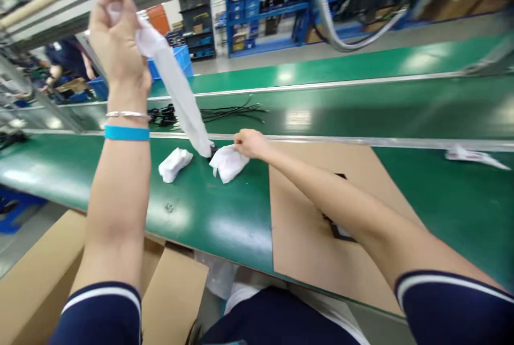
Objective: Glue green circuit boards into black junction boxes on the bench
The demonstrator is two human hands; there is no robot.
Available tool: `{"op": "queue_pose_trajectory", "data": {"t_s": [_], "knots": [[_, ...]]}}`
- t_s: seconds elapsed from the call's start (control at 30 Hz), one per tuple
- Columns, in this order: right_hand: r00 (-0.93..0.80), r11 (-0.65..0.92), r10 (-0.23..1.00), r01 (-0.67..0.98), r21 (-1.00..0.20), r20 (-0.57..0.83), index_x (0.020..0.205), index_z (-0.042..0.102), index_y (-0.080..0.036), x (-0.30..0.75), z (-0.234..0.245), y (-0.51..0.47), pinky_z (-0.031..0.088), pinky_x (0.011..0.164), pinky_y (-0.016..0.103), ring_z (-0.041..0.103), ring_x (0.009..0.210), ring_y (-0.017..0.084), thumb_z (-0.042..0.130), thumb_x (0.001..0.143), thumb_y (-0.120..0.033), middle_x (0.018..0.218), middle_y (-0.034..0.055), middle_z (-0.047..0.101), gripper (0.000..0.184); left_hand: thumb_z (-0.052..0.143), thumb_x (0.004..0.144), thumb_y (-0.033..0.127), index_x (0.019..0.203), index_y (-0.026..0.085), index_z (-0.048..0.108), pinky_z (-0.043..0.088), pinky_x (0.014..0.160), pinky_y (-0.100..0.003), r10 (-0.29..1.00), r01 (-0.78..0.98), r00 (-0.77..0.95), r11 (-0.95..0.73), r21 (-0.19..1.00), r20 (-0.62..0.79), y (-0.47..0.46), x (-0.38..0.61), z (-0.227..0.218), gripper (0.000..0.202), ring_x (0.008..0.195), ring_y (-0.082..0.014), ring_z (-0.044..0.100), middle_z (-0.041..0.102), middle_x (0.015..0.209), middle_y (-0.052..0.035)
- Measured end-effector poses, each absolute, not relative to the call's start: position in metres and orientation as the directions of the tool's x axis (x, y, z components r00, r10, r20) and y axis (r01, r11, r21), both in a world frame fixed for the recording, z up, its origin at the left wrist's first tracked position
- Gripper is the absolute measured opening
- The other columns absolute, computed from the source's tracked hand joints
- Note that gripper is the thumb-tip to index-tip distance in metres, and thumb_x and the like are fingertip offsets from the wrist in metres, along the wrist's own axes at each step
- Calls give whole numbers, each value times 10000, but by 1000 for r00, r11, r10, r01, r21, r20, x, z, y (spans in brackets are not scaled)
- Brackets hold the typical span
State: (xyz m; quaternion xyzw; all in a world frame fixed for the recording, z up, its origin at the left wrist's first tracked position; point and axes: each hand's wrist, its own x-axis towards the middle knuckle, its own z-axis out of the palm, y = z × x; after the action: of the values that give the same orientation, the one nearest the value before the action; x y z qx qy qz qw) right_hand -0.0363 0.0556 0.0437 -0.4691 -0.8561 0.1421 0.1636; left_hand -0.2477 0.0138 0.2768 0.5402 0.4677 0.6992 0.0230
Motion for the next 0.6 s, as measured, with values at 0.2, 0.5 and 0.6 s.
{"op": "queue_pose_trajectory", "data": {"t_s": [0.2,0.5,0.6], "knots": [[-431,551,835,631,-547,343,759,667,-125,-32,80,61,436,707,266,580,765,129,650,837,-251,804,19,647,149,-56,798,145,873,-100,486,406,693,-144,585,389,-315,-639,664,747,19,-240,269,600,1010,-35,650,580,821,121],[-100,648,752,-68,-759,651,683,480,-220,-38,163,71,409,619,266,400,641,121,681,814,-263,667,-25,452,244,576,923,-14,854,202,583,504,684,-231,656,174,-173,-714,678,735,21,-221,261,227,637,-80,494,540,740,41],[28,773,626,-151,-616,779,761,400,-238,-64,192,61,418,661,219,388,686,112,537,950,-230,734,-25,417,233,610,924,39,900,207,614,544,800,-276,644,288,-58,-721,631,763,22,-200,267,169,771,-112,621,585,813,32]]}}
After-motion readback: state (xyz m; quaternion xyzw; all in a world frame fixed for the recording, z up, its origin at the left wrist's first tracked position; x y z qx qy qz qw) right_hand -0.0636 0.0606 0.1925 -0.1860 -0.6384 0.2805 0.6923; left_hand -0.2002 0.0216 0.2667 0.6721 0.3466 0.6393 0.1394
